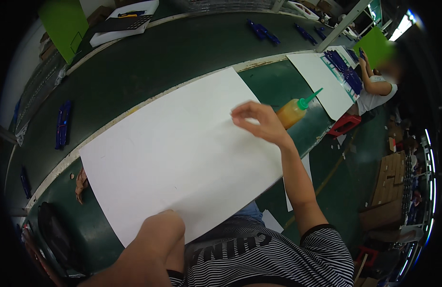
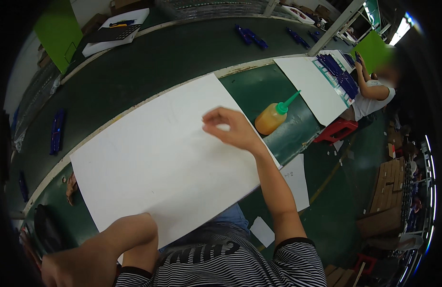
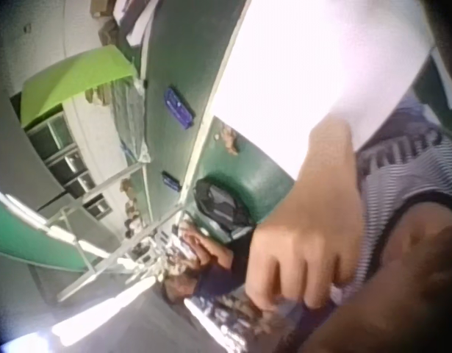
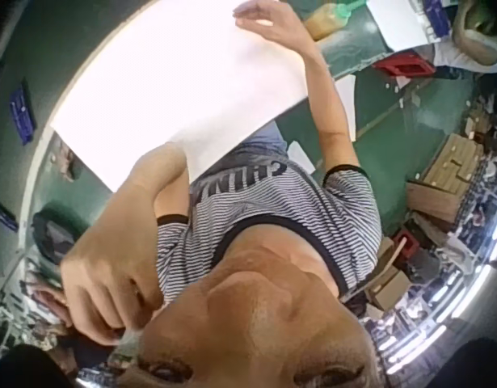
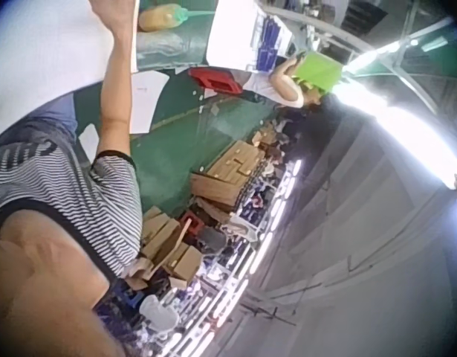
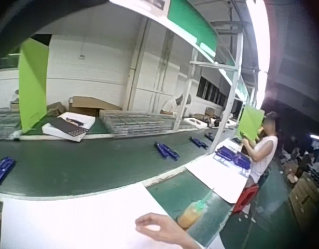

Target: Assemble blue plastic housing components and apply liquid glue from a squeeze bottle.

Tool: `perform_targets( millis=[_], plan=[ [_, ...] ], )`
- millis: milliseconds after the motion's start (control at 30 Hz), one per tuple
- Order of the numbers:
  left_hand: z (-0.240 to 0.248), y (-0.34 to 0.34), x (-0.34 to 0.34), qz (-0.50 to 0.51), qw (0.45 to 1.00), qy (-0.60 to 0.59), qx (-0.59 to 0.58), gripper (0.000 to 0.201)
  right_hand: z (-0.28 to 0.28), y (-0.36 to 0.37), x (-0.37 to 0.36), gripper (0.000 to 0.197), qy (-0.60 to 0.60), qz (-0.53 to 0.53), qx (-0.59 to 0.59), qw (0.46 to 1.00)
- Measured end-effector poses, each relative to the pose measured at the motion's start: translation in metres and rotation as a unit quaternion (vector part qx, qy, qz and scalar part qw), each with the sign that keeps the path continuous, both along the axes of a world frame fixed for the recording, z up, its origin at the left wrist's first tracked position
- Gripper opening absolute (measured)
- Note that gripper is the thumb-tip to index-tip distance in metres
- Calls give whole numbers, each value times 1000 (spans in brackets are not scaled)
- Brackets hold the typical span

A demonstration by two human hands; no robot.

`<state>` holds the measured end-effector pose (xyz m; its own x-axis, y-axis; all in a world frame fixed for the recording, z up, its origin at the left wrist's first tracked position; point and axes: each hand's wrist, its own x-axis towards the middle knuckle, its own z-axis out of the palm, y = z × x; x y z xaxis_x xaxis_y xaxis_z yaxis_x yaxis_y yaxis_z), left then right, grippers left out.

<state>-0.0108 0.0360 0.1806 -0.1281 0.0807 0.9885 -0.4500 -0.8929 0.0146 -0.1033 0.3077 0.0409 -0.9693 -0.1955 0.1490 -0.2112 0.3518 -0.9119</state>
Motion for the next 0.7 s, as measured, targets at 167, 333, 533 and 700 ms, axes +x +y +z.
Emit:
perform_targets(
  millis=[167, 333, 533, 700],
  plan=[
    [-6, 6, -32, -82, 996, -23, 2, 16, -8, -1, -137, 17, 73, -116, -99, 986],
    [-16, -6, -56, -58, 995, 69, 45, 18, -50, 78, -291, 35, 183, -430, 81, 881],
    [-26, -33, -51, -23, 983, 168, 75, 17, -58, 185, -380, 53, 146, -443, 457, 757],
    [-26, -30, -55, -26, 973, 221, 57, 23, -75, 197, -393, 103, 59, -425, 563, 706]
  ],
)
